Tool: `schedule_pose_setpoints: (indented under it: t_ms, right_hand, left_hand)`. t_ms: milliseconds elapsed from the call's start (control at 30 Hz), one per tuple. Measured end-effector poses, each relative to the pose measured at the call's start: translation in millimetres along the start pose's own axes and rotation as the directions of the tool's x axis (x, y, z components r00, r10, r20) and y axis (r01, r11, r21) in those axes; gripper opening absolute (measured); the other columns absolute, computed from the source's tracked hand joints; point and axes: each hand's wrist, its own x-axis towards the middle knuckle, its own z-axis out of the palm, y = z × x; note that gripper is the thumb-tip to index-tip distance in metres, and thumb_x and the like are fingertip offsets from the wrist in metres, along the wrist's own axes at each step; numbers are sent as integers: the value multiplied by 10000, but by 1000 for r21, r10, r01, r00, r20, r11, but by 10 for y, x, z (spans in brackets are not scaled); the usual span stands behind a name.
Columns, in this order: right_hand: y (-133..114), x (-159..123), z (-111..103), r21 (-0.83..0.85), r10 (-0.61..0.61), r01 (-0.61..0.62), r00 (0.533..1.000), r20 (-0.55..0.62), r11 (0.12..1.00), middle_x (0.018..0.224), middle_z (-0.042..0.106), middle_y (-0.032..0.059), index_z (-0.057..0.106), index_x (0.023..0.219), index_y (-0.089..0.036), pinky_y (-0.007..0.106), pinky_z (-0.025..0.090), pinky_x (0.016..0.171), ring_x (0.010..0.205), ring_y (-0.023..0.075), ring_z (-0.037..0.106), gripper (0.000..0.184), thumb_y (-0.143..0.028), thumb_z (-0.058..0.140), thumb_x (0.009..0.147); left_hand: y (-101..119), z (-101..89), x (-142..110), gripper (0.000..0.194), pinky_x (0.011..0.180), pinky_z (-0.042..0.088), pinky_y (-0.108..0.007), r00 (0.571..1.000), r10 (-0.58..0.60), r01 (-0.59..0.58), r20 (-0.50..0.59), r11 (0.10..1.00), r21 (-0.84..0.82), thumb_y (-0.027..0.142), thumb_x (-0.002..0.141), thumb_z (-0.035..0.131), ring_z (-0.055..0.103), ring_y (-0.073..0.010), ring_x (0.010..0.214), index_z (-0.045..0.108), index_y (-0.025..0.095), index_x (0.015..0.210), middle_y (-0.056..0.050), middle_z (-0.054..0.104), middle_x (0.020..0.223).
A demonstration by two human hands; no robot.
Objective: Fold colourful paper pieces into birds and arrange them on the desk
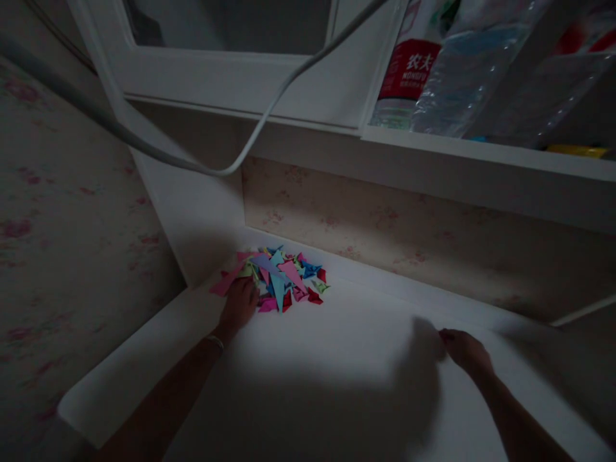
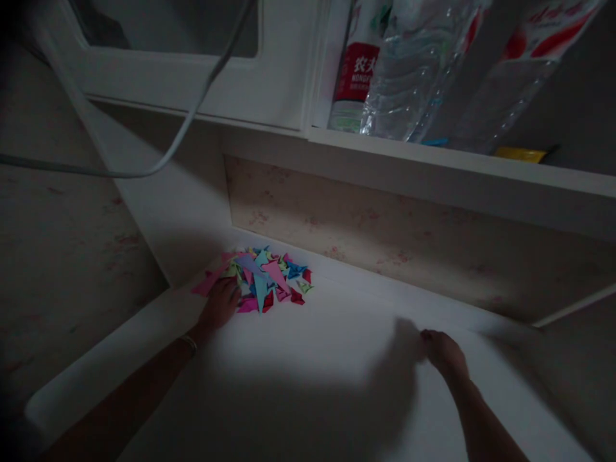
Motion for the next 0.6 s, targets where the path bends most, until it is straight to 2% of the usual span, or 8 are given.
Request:
schedule_pose_setpoints:
  t_ms: [67,167,267,333,400,500,600]
  right_hand:
    - [-371,38,-9,114,-39,33,998,46,993,995,715,110,750,820,-268,409,503,767,921,307,664,316,-267,437,771]
    - [-1028,108,-29,273,-164,132,982,97,953,1010,717,56,739,883,-240,319,488,836,948,236,658,279,-272,484,775]
    - [-1738,188,-101,447,-320,232,938,131,864,812,735,22,735,881,-210,262,512,732,758,185,680,251,-306,525,784]
    - [-2201,262,-191,538,-392,284,915,95,793,823,730,18,725,892,-197,254,509,730,752,168,674,243,-295,523,800]
    - [-2616,348,-297,604,-430,325,902,33,728,937,718,30,705,963,-194,270,498,788,831,168,665,250,-277,522,814]
    - [-3057,430,-420,681,-484,376,874,-36,629,1215,614,41,651,1096,-216,277,458,887,983,160,623,304,-212,532,816]
    - [-3210,331,-432,735,-516,369,856,-30,570,1286,555,55,638,1110,-218,303,443,907,980,164,613,339,-184,582,777]
  left_hand:
    - [34,-2,-80,262,1014,369,-433,996,-71,68,-45,995,-69,273,862,456,482,-262,1130,580,167,1067,-137,554,1114]
    - [95,-43,-309,240,979,417,-434,976,-216,205,-36,961,-187,274,825,491,505,-266,1099,597,150,1000,-143,556,1087]
    - [161,-160,-660,208,892,493,-412,967,-252,253,36,937,-241,286,785,524,580,-240,976,614,169,932,-106,597,1001]
    - [211,-282,-919,213,891,500,-420,949,-290,314,122,895,-318,313,773,533,605,-233,942,629,188,917,-86,623,971]
    - [270,-421,-1157,231,895,506,-420,946,-259,316,193,866,-388,350,768,549,615,-235,954,645,199,914,-87,633,992]
    - [361,-618,-1413,233,886,516,-424,947,-245,313,208,850,-424,374,773,550,624,-240,956,661,212,898,-92,638,1002]
    - [421,-748,-1534,215,879,519,-420,943,-235,318,237,849,-422,368,796,526,627,-238,954,674,232,870,-84,648,994]
